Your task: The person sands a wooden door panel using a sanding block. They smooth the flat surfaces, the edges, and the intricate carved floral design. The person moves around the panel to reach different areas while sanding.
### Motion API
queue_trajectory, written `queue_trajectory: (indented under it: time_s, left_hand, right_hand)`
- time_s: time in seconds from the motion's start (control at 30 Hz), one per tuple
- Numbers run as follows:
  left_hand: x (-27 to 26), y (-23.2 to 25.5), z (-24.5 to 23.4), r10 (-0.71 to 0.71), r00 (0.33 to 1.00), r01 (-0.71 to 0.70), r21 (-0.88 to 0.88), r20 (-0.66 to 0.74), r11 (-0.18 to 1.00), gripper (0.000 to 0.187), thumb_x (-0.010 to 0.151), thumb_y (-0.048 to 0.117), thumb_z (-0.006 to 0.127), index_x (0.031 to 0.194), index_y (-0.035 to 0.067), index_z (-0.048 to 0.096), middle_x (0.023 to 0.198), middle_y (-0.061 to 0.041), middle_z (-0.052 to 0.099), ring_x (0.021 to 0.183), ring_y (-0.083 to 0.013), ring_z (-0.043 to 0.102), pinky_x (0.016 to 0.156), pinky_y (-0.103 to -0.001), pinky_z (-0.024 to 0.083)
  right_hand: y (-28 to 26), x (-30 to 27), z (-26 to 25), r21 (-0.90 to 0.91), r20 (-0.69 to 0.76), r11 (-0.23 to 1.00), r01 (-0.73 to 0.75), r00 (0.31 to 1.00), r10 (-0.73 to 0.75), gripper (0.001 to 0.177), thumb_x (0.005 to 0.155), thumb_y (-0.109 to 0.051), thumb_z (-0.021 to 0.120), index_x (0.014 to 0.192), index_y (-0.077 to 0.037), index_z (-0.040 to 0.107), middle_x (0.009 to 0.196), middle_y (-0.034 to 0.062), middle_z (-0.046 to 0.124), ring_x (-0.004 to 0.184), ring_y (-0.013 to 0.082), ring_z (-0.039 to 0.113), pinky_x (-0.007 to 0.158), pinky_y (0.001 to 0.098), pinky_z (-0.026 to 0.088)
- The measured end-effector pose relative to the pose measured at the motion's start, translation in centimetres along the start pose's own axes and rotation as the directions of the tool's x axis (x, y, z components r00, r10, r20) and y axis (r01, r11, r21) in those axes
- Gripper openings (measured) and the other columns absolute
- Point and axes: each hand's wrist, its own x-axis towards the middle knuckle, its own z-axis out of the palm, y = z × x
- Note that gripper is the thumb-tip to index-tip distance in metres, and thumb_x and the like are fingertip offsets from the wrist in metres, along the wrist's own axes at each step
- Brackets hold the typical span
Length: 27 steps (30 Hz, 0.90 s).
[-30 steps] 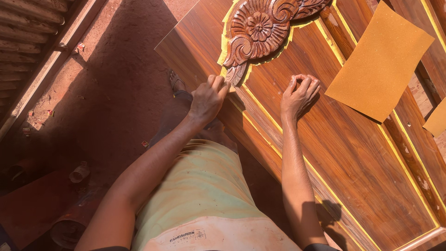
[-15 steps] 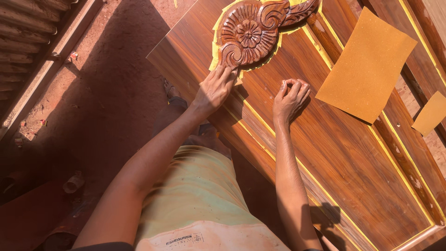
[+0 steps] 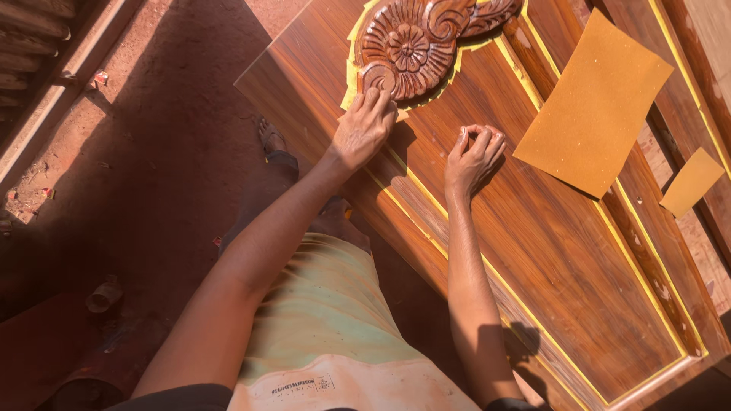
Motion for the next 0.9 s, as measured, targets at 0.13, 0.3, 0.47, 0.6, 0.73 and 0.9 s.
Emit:
queue_trajectory:
  time_s: [0.13,0.3,0.47,0.6,0.73,0.9]
  left_hand:
    - [-2.5,-1.2,-0.9,-0.099,0.979,0.082,-0.098,-0.176,0.992,0.035,0.091,0.003,0.066,0.126,0.001,0.07,0.116,-0.011,0.063,0.11,-0.0248,0.06,0.089,-0.036,0.047]
    - [-3.7,-1.4,-2.1,-0.219,0.969,0.193,-0.208,-0.109,0.959,0.027,0.092,0.005,0.068,0.118,0.004,0.072,0.106,-0.006,0.064,0.099,-0.0239,0.06,0.08,-0.039,0.047]
    - [-2.0,-1.5,-2.3,-0.088,0.977,0.049,-0.194,-0.195,0.98,0.028,0.09,0.007,0.067,0.118,0.003,0.069,0.111,-0.009,0.063,0.101,-0.0241,0.059,0.082,-0.037,0.048]
    - [-3.6,-2.3,-2.5,-0.255,0.961,0.24,-0.128,-0.111,0.962,0.024,0.088,0.002,0.066,0.112,0.007,0.07,0.11,-0.006,0.065,0.101,-0.0231,0.059,0.083,-0.036,0.048]
    - [-5.1,-2.8,-3.5,-0.337,0.938,0.32,-0.173,-0.081,0.932,0.02,0.094,0.005,0.069,0.113,0.009,0.072,0.101,-0.005,0.062,0.096,-0.0234,0.058,0.081,-0.037,0.047]
    - [-3.5,-1.0,-2.3,-0.29,0.944,0.242,-0.266,-0.156,0.933,0.032,0.09,0.002,0.066,0.122,0.002,0.069,0.11,-0.007,0.062,0.102,-0.0233,0.058,0.084,-0.036,0.048]
  right_hand:
    - [-0.7,0.6,0.1,0.036,-0.021,0.999,0.009,1.0,-0.008,0.023,0.104,-0.031,0.069,0.103,-0.011,0.058,0.113,0.0061,0.055,0.112,0.0271,0.056,0.089,0.0473,0.048]
    - [-0.1,0.5,0.1,0.0,0.011,1.0,-0.002,1.0,0.002,0.022,0.104,-0.03,0.069,0.103,-0.011,0.058,0.114,0.0061,0.054,0.113,0.0265,0.056,0.09,0.0475,0.048]
    - [-0.3,0.5,0.5,0.031,-0.02,0.999,0.006,1.0,-0.005,0.021,0.103,-0.029,0.07,0.101,-0.012,0.059,0.114,0.0056,0.055,0.114,0.0265,0.056,0.09,0.047,0.048]
    - [-0.5,0.7,0.6,0.041,-0.009,0.999,-0.001,1.0,0.001,0.02,0.103,-0.029,0.071,0.101,-0.012,0.059,0.114,0.005,0.055,0.113,0.026,0.057,0.09,0.0469,0.049]
    - [-0.4,0.6,0.7,0.036,-0.021,0.999,0.011,1.0,-0.01,0.021,0.104,-0.029,0.071,0.102,-0.012,0.059,0.115,0.0051,0.055,0.114,0.027,0.056,0.089,0.0466,0.049]
    - [-0.6,0.8,1.1,0.078,-0.03,0.997,0.003,1.0,-0.001,0.021,0.104,-0.029,0.071,0.102,-0.012,0.059,0.114,0.0053,0.055,0.114,0.0258,0.057,0.089,0.0466,0.049]
